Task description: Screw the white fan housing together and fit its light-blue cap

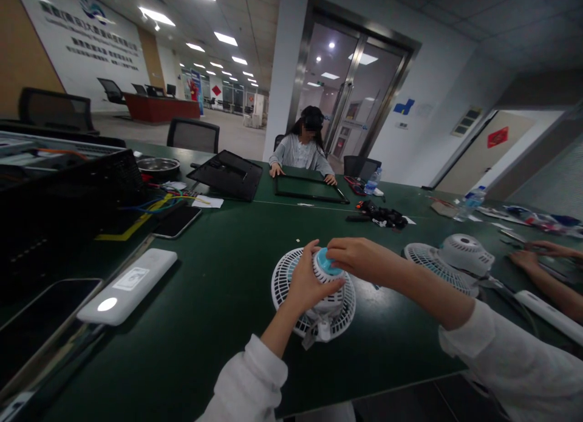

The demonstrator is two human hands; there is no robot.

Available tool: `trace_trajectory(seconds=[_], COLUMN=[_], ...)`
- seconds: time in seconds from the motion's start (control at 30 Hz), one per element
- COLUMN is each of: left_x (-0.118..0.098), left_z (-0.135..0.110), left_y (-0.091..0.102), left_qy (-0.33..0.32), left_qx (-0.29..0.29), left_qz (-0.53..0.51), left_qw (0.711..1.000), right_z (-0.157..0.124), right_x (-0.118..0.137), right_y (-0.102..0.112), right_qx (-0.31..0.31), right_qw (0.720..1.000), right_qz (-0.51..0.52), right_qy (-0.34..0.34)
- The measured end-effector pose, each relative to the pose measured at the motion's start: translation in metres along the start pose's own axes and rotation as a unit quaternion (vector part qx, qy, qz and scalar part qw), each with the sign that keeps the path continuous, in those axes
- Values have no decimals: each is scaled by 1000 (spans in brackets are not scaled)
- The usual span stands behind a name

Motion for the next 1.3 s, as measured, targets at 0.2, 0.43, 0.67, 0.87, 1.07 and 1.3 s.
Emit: trace_trajectory(seconds=[0.2, 0.43, 0.67, 0.87, 1.07, 1.3], left_x=[-2, -3, -3, -3, -3, -3], left_z=[0, -1, -2, -2, -2, -2], left_y=[0, 0, 0, -1, 0, -1], left_qy=[6, 11, 22, 20, 16, 26], left_qx=[-2, -9, -3, 0, -2, -3], left_qz=[6, 16, 5, -2, -1, 20], left_qw=[1000, 1000, 1000, 1000, 1000, 999], right_z=[1, 0, 2, 5, 9, 10], right_x=[4, -2, 0, 3, 2, 2], right_y=[2, 1, 4, 11, 10, 6], right_qx=[-14, 7, 10, 41, 39, 39], right_qw=[997, 995, 995, 992, 992, 991], right_qz=[-64, -83, -79, -99, -108, -121], right_qy=[41, 51, 63, 64, 56, 41])
Point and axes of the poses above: each hand's wrist, its own z-axis towards the middle knuckle, its own y-axis out of the back of the hand, x = y × z, the point moved 3 cm from there along z, towards the middle knuckle, and after that the axes turned 13 degrees about x, right-handed, at the moved point
